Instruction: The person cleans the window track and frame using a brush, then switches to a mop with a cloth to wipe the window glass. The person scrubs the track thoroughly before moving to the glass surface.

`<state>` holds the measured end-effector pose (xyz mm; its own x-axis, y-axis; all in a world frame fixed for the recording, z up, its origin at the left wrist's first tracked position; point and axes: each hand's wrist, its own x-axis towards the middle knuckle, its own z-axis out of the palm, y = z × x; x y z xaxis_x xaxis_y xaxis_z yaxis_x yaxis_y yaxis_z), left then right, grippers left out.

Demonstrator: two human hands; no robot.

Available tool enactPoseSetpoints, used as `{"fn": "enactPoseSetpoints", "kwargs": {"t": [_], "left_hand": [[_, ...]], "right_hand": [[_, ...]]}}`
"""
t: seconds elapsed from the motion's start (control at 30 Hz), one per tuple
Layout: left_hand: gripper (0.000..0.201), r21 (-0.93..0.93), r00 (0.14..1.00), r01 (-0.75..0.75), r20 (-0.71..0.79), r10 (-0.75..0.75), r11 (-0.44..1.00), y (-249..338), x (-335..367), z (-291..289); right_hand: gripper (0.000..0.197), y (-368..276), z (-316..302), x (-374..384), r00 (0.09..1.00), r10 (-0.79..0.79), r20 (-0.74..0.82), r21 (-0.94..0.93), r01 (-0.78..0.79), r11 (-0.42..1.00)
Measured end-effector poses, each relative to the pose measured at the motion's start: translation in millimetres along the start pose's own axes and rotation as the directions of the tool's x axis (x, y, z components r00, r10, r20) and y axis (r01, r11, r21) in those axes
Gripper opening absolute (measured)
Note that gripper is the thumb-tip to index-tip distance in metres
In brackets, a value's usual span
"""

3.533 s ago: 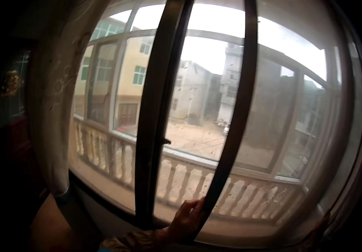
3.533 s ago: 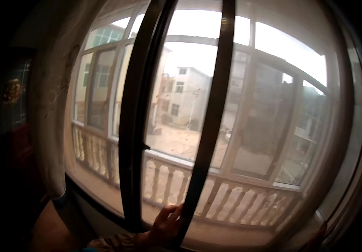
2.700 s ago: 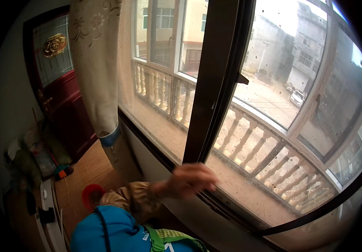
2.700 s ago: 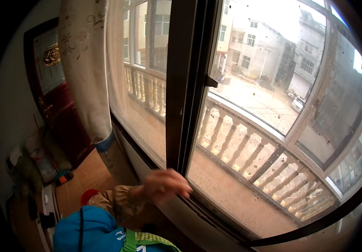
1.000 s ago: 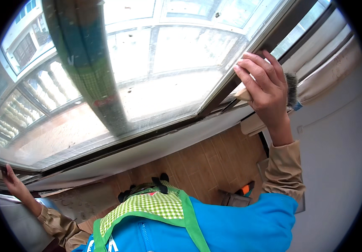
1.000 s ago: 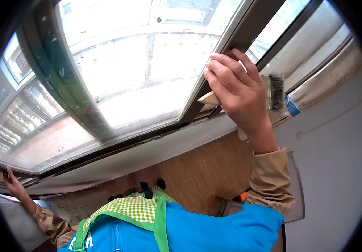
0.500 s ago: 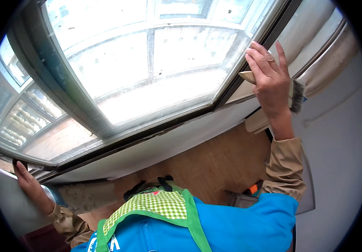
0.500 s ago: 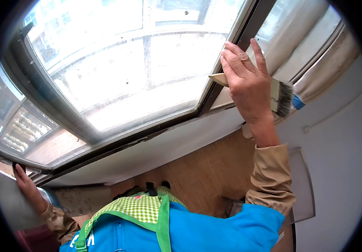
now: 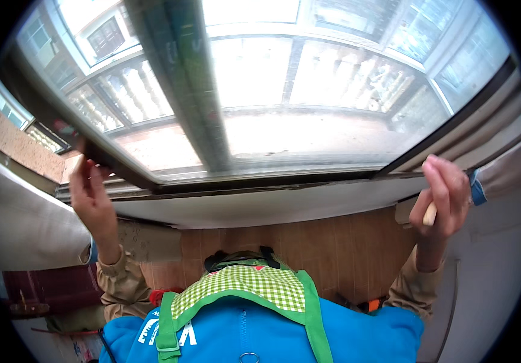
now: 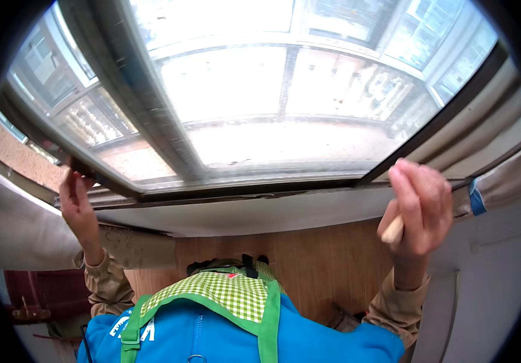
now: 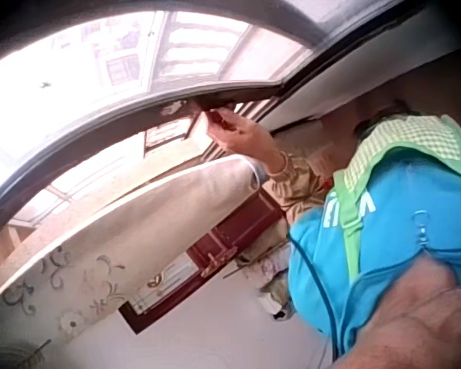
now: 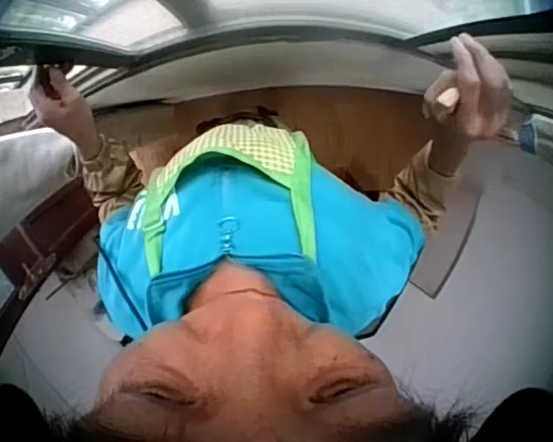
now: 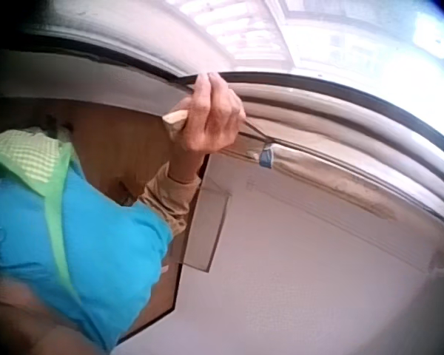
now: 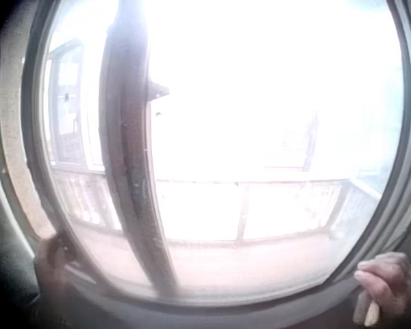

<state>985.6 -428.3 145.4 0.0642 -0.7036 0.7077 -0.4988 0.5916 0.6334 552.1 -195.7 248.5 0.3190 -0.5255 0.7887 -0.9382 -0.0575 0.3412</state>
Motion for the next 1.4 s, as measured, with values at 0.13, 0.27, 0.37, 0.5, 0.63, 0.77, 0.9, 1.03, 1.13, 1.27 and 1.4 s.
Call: {"fn": "enactPoseSetpoints", "kwargs": {"t": [0.13,0.27,0.37,0.5,0.63,0.77,0.9,1.03,1.13,1.27,1.4], "left_hand": [[0.025,-0.102,0.993,0.043,0.114,-0.031,0.994,30,-7,21],[0.031,-0.151,0.970,-0.137,0.178,0.163,0.979,51,-15,36],[0.036,-0.161,0.948,-0.238,0.175,0.265,0.958,68,-18,48],[0.045,-0.248,0.952,-0.210,0.170,0.256,0.946,75,-24,55],[0.039,-0.304,0.940,-0.193,0.215,0.264,0.933,72,-18,51],[0.031,-0.485,0.903,0.011,0.380,0.200,0.875,52,-4,38],[0.028,-0.525,0.922,0.179,0.385,0.044,0.832,21,-1,21],[0.023,-0.478,0.877,0.376,0.461,-0.137,0.794,-21,-13,2],[0.021,-0.434,0.856,0.435,0.472,-0.213,0.789,-48,-16,-15],[0.020,-0.400,0.853,0.464,0.443,-0.277,0.790,-79,-13,-36],[0.020,-0.349,0.846,0.498,0.395,-0.358,0.794,-118,-13,-71]], "right_hand": [[0.032,-39,13,-7,0.973,0.159,0.166,0.304,-0.204,0.931],[0.019,-63,21,-25,0.877,0.189,0.442,0.282,-0.336,0.899],[0.019,-74,18,-31,0.776,0.185,0.603,0.261,-0.411,0.873],[0.037,-85,15,-46,0.674,0.159,0.722,0.384,-0.581,0.718],[0.041,-100,36,-28,0.764,-0.020,0.645,0.650,-0.534,0.541],[0.036,-130,62,1,0.773,-0.185,0.607,0.777,-0.527,0.344],[0.035,-161,76,23,0.875,-0.083,0.478,0.878,-0.474,0.057],[0.026,-189,92,56,0.939,0.041,0.342,0.938,-0.339,-0.068],[0.025,-231,113,81,0.960,-0.038,0.278,0.960,-0.279,-0.007],[0.050,-279,178,112,0.924,-0.316,0.213,0.977,-0.209,0.047],[0.050,-329,234,118,0.960,-0.192,0.206,0.977,-0.212,-0.014]]}}
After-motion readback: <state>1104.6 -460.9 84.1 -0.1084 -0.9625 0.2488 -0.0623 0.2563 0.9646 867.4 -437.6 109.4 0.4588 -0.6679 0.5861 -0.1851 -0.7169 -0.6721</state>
